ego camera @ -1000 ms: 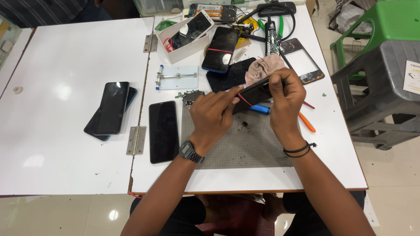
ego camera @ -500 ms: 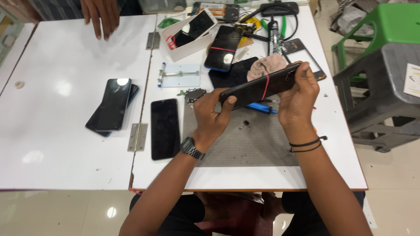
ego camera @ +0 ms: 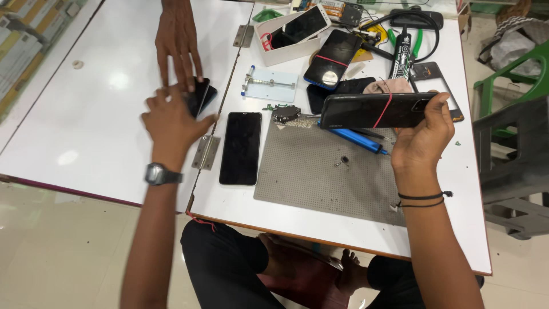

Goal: The person reassembles a smartphone at a repair bench. They press the back cover onto the phone body, stretch a rubber band around it to hold it, work on the exposed frame with small parts, then carry the phone to another counter and set it down among other devices.

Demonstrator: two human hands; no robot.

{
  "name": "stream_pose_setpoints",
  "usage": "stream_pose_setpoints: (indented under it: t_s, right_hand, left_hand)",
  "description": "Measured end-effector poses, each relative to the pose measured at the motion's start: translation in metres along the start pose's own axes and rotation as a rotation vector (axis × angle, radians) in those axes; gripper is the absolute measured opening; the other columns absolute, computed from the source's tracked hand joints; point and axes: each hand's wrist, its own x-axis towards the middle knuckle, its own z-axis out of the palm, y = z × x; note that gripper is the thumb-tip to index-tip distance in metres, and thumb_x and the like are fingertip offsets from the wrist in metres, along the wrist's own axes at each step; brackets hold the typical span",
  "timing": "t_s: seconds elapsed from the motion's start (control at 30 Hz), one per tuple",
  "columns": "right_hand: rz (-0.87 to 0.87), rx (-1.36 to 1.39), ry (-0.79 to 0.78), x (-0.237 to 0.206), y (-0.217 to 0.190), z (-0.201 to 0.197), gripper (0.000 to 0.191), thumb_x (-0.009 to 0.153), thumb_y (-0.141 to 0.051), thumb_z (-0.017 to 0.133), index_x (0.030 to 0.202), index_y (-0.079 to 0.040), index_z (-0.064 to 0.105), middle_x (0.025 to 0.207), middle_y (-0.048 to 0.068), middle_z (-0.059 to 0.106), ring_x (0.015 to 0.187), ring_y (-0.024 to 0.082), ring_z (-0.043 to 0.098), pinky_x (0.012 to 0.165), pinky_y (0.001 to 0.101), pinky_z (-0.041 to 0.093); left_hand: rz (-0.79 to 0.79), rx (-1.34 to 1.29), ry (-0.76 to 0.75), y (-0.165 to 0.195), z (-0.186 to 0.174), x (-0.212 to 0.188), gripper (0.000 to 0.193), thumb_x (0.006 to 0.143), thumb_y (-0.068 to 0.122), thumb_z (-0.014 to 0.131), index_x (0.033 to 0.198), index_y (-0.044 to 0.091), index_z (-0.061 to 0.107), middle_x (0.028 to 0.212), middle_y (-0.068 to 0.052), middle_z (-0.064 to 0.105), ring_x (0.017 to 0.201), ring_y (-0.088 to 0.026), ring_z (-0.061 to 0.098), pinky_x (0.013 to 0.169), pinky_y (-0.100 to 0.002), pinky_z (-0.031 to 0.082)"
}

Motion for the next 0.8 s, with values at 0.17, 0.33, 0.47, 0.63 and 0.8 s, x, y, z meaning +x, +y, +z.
stream_pose_setpoints:
  t_s: [0.17, 0.33, 0.47, 0.63, 0.8]
  right_hand:
    - [-0.002, -0.026, -0.022, -0.001, -0.001, 0.001, 0.047, 0.100, -0.045, 0.067, 0.120, -0.003, 0.058, 0.116, 0.008, 0.058, 0.112, 0.023, 0.061, 0.102, 0.0476, 0.055]
    - [-0.026, -0.023, -0.044, 0.004, -0.004, -0.001, 0.048, 0.103, -0.045, 0.066, 0.121, -0.001, 0.059, 0.119, 0.008, 0.059, 0.117, 0.024, 0.062, 0.108, 0.0478, 0.056]
    - [-0.032, -0.052, -0.042, 0.009, -0.007, -0.003, 0.050, 0.103, -0.046, 0.063, 0.126, -0.002, 0.059, 0.123, 0.009, 0.060, 0.122, 0.024, 0.062, 0.109, 0.0481, 0.058]
    - [-0.017, -0.035, 0.040, 0.016, -0.005, -0.007, 0.051, 0.100, -0.047, 0.063, 0.121, -0.001, 0.060, 0.121, 0.011, 0.061, 0.119, 0.027, 0.065, 0.104, 0.0504, 0.056]
    - [0.004, -0.028, 0.072, 0.022, 0.003, -0.014, 0.047, 0.100, -0.045, 0.063, 0.119, -0.002, 0.061, 0.120, 0.010, 0.061, 0.118, 0.026, 0.065, 0.103, 0.0475, 0.057]
  left_hand:
    - [-0.114, -0.117, -0.247, -0.047, 0.027, -0.014, 0.111, 0.058, 0.070, 0.089, 0.137, 0.000, 0.055, 0.122, -0.022, 0.059, 0.111, -0.043, 0.056, 0.076, -0.054, 0.055]
    - [-0.130, -0.110, -0.239, -0.061, 0.041, -0.001, 0.088, 0.061, 0.066, 0.087, 0.114, -0.001, 0.069, 0.111, -0.020, 0.064, 0.104, -0.037, 0.063, 0.072, -0.048, 0.058]
    - [-0.064, -0.068, -0.217, -0.065, 0.043, 0.016, 0.079, 0.054, 0.068, 0.090, 0.088, -0.002, 0.074, 0.090, -0.019, 0.068, 0.077, -0.033, 0.069, 0.062, -0.042, 0.058]
    - [-0.114, -0.151, -0.326, -0.060, 0.046, 0.031, 0.068, 0.056, 0.068, 0.086, 0.059, 0.003, 0.067, 0.053, -0.009, 0.061, 0.047, -0.025, 0.062, 0.047, -0.034, 0.049]
    - [-0.326, -0.517, -0.419, -0.046, 0.039, 0.045, 0.067, 0.067, 0.071, 0.077, 0.052, 0.008, 0.060, 0.044, -0.003, 0.054, 0.041, -0.017, 0.056, 0.044, -0.027, 0.038]
